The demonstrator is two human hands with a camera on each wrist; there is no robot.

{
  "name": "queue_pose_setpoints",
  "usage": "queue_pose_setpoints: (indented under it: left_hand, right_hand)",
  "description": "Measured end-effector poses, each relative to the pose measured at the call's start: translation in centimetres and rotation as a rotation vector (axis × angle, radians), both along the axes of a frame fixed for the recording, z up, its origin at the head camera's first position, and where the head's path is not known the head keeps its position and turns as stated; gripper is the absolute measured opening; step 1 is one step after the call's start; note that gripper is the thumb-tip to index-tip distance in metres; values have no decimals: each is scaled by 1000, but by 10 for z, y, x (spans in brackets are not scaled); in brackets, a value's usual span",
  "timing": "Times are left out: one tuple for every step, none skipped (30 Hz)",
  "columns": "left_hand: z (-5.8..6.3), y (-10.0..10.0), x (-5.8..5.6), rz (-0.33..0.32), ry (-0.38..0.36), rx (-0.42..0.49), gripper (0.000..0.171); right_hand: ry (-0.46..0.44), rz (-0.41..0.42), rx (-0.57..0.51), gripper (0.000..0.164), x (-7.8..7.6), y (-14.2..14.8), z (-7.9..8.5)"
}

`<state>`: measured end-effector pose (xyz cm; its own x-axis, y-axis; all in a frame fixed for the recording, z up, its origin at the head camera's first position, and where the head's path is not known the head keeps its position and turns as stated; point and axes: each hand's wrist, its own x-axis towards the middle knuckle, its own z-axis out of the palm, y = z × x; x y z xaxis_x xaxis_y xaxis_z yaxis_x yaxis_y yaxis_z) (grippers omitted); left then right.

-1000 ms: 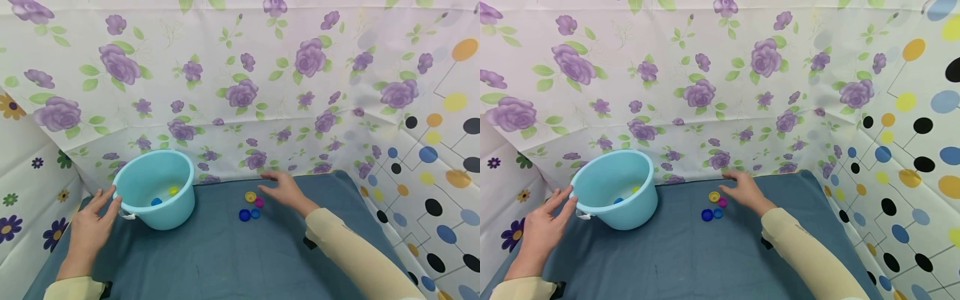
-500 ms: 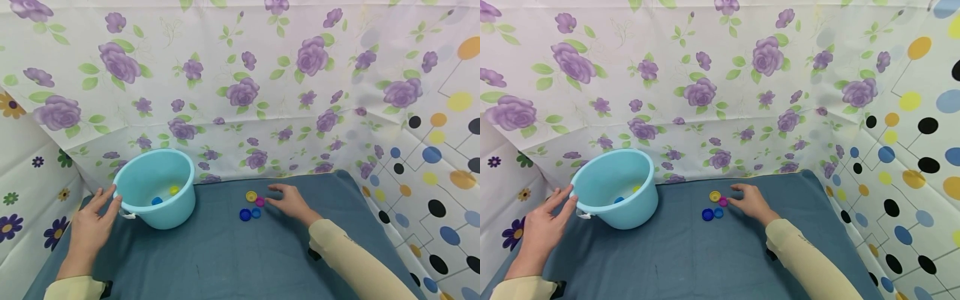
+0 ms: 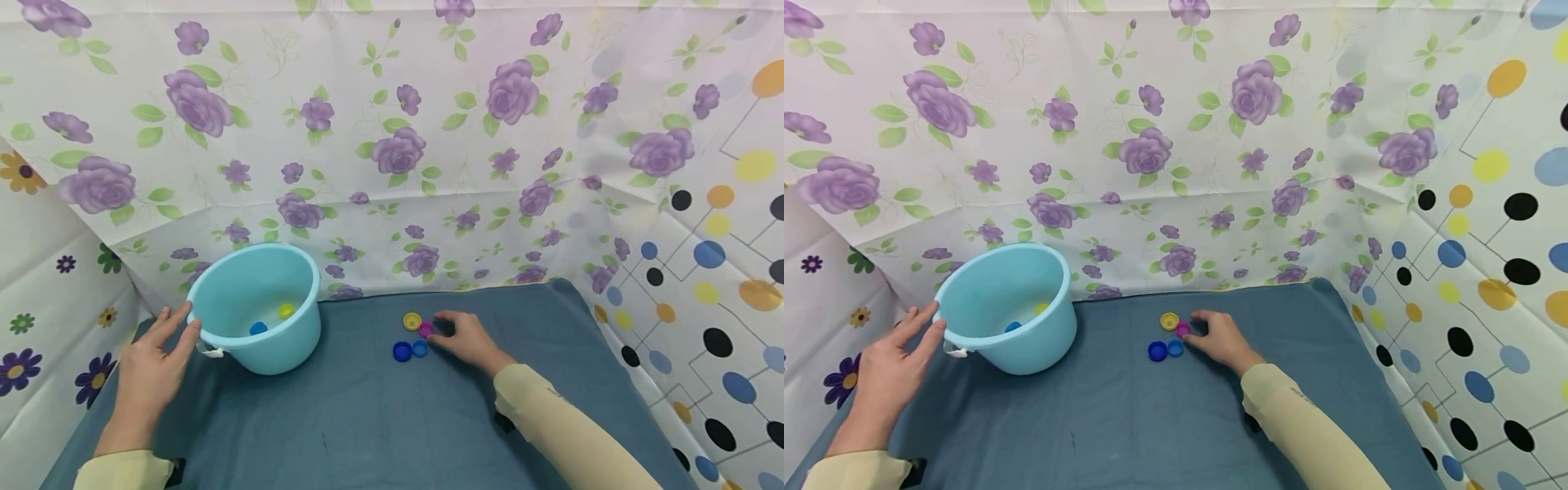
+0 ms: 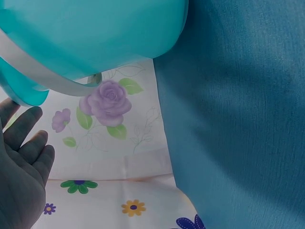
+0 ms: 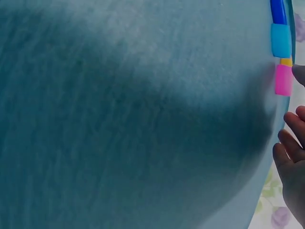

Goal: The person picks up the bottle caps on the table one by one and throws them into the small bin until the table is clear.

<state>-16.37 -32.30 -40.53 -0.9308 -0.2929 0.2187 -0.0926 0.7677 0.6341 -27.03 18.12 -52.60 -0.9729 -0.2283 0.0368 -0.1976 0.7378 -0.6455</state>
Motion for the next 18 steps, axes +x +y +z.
queue_pose_setpoints:
  left_hand:
    - [0,0,0,0,3,0,54]
    - [0,0,0,0,4,0,54]
    - [1,0,0,-1,4,0,54]
    - [1,0,0,-1,5,0,54]
    - [1,1,0,0,9,-1,53]
    - [1,1,0,0,9,-1,53]
    - [1,1,0,1,8,-1,53]
    - [1,1,0,2,9,-2,53]
    - [1,1,0,2,9,-3,53]
    - [1,1,0,3,10,-3,53]
    - [1,1,0,2,12,-4,53]
    - [1,1,1,1,13,-4,53]
    - [1,0,1,0,14,-4,53]
    - [1,0,1,-2,17,-6,53]
    - [1,0,1,-3,21,-10,53]
    - [1,0,1,-5,24,-11,52]
    - [0,0,0,-7,28,-13,52]
    - [0,0,0,-7,29,-14,52]
  right_hand:
    - [1,1,6,54,0,-1,-1]
    - [4,3,10,54,0,-1,-2]
    - [5,5,15,54,0,-2,-3]
    - [8,9,13,53,0,-2,-3]
    - [8,13,15,53,0,-3,-3]
    - [8,14,16,52,0,-4,-3]
    - [8,16,14,52,1,-4,-3]
    - [8,17,12,52,1,-5,-3]
    - [10,18,13,52,0,-6,-3]
    - [11,18,12,51,0,-6,-4]
    - [11,16,14,51,0,-7,-4]
    - [13,16,14,50,0,-8,-4]
    - [15,17,13,50,0,-8,-4]
    - [16,17,16,49,0,-9,-5]
    - [19,17,16,49,0,-9,-5]
    - [20,17,18,48,0,-10,-5]
    - [21,17,22,48,0,-10,-6]
    - [20,17,25,47,-1,-11,-6]
